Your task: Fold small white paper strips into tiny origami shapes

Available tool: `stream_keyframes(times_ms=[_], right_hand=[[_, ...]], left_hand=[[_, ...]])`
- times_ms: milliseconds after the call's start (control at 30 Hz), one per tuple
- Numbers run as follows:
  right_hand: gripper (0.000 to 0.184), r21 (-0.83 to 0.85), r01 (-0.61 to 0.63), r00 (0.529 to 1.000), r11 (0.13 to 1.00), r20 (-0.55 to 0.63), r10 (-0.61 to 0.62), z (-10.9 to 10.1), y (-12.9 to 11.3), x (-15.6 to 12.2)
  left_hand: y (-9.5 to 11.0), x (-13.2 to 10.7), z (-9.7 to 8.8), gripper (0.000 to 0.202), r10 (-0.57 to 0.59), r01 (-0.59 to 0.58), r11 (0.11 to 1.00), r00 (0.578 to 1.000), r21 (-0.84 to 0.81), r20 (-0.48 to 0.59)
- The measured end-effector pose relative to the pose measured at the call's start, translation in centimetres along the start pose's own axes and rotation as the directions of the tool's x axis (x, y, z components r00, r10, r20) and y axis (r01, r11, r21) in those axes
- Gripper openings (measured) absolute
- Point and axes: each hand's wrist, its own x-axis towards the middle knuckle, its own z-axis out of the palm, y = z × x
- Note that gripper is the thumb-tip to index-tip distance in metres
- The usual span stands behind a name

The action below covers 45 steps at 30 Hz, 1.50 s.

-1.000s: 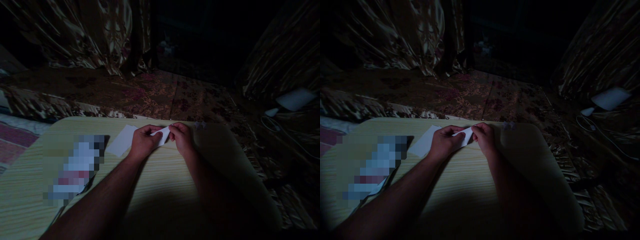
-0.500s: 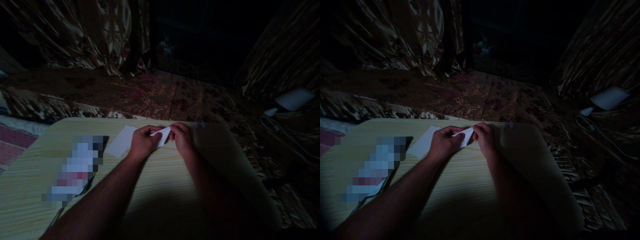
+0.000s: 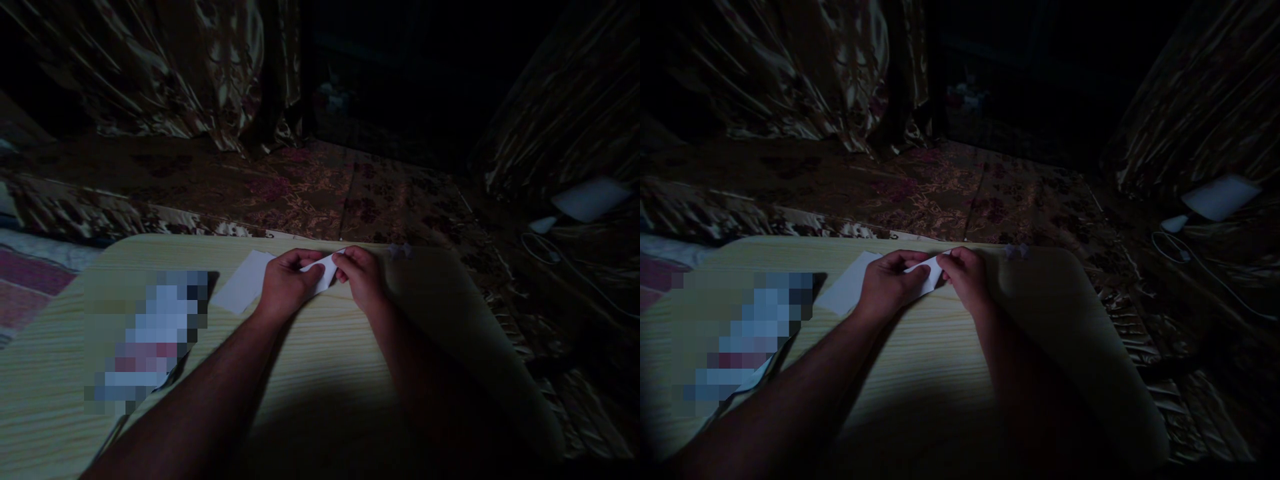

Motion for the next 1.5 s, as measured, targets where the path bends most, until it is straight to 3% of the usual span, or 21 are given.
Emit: stream_keyframes(times_ms=[933, 1267, 1400, 1500], right_hand=[[0.036, 0.005, 0.081, 0.996, 0.997, -0.044, -0.08, -0.2, 0.29, -0.01], [0.024, -0.072, 0.148, 0.984, 0.986, -0.087, -0.154, -0.17, 0.31, -0.17], [0.024, -0.035, 0.127, 0.985, 0.991, -0.11, -0.13, -0.02, 0.19, -0.05], [0.026, -0.004, 0.071, 0.996, 0.997, -0.057, -0.072, 0.18, -0.01, 0.02]], left_hand=[[-0.23, 0.17, -0.08, 0.025, -0.009, 0.008, 1.0, 1.0, 0.028, 0.016], [-0.73, 0.19, -0.29, 0.023, -0.014, 0.014, 1.0, 0.999, 0.004, 0.03], [-0.77, 0.29, -0.37, 0.023, -0.023, 0.023, 1.0, 1.0, -0.019, 0.012], [-0.73, 0.36, -0.41, 0.024, -0.035, 0.034, 0.997, 0.999, -0.071, -0.007]])
